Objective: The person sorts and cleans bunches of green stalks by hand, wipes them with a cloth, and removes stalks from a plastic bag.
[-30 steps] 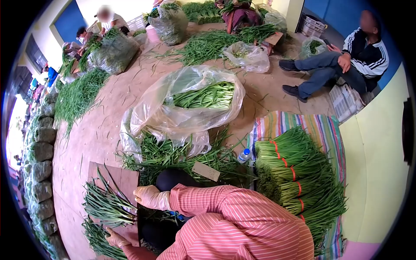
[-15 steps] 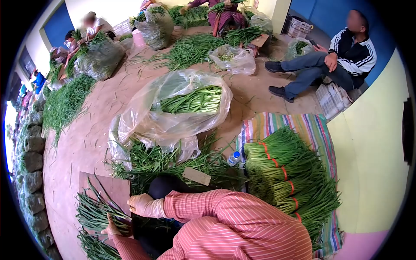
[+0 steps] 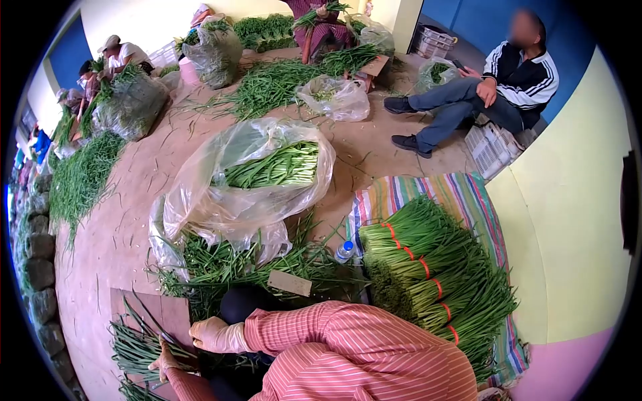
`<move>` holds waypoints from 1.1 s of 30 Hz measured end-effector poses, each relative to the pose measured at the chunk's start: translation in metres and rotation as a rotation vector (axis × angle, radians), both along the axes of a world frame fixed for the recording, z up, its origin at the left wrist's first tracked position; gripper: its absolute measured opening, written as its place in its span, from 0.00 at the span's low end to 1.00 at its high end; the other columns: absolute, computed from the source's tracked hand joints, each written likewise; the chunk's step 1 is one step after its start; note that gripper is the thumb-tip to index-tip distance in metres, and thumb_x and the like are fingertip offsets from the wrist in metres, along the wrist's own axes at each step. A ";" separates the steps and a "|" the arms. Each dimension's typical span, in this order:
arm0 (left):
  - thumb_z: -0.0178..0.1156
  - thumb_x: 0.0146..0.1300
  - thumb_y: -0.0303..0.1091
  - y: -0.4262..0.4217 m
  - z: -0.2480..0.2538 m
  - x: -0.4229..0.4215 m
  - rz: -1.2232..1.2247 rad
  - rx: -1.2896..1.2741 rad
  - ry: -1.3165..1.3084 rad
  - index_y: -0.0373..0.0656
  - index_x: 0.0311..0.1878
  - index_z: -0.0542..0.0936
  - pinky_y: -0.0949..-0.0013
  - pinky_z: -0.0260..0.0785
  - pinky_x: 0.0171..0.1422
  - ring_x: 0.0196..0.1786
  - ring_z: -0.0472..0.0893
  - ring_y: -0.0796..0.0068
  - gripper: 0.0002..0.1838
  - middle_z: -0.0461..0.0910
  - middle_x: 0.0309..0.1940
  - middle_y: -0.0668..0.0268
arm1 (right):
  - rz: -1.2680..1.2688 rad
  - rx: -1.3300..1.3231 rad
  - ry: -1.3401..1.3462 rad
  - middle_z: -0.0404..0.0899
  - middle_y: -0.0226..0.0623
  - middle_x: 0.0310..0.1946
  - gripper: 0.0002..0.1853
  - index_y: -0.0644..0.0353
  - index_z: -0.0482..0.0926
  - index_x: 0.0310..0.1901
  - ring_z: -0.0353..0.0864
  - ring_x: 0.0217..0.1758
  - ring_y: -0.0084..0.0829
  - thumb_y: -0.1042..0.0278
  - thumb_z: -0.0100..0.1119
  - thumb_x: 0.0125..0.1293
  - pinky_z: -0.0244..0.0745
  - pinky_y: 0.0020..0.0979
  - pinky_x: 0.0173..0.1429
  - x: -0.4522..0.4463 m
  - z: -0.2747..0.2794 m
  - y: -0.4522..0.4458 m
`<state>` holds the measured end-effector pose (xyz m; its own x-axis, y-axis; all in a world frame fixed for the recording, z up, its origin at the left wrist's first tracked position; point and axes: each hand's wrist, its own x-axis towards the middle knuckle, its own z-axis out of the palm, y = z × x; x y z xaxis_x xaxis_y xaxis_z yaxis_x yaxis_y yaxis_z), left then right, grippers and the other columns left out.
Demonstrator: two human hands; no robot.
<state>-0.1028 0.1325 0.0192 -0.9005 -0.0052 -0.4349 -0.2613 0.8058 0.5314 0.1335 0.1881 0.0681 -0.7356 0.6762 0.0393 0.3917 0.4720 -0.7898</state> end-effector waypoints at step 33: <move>0.71 0.46 0.50 -0.009 0.064 0.059 -0.039 -0.232 0.217 0.53 0.73 0.35 0.56 0.73 0.54 0.59 0.70 0.46 0.62 0.49 0.67 0.41 | -0.001 0.002 -0.017 0.78 0.43 0.34 0.13 0.61 0.76 0.36 0.80 0.37 0.45 0.58 0.53 0.59 0.74 0.43 0.40 0.001 -0.001 0.002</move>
<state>-0.0436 0.1232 0.0830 -0.9736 -0.0454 -0.2235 -0.1284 0.9192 0.3723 0.1346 0.1904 0.0675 -0.7358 0.6766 0.0282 0.4052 0.4732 -0.7822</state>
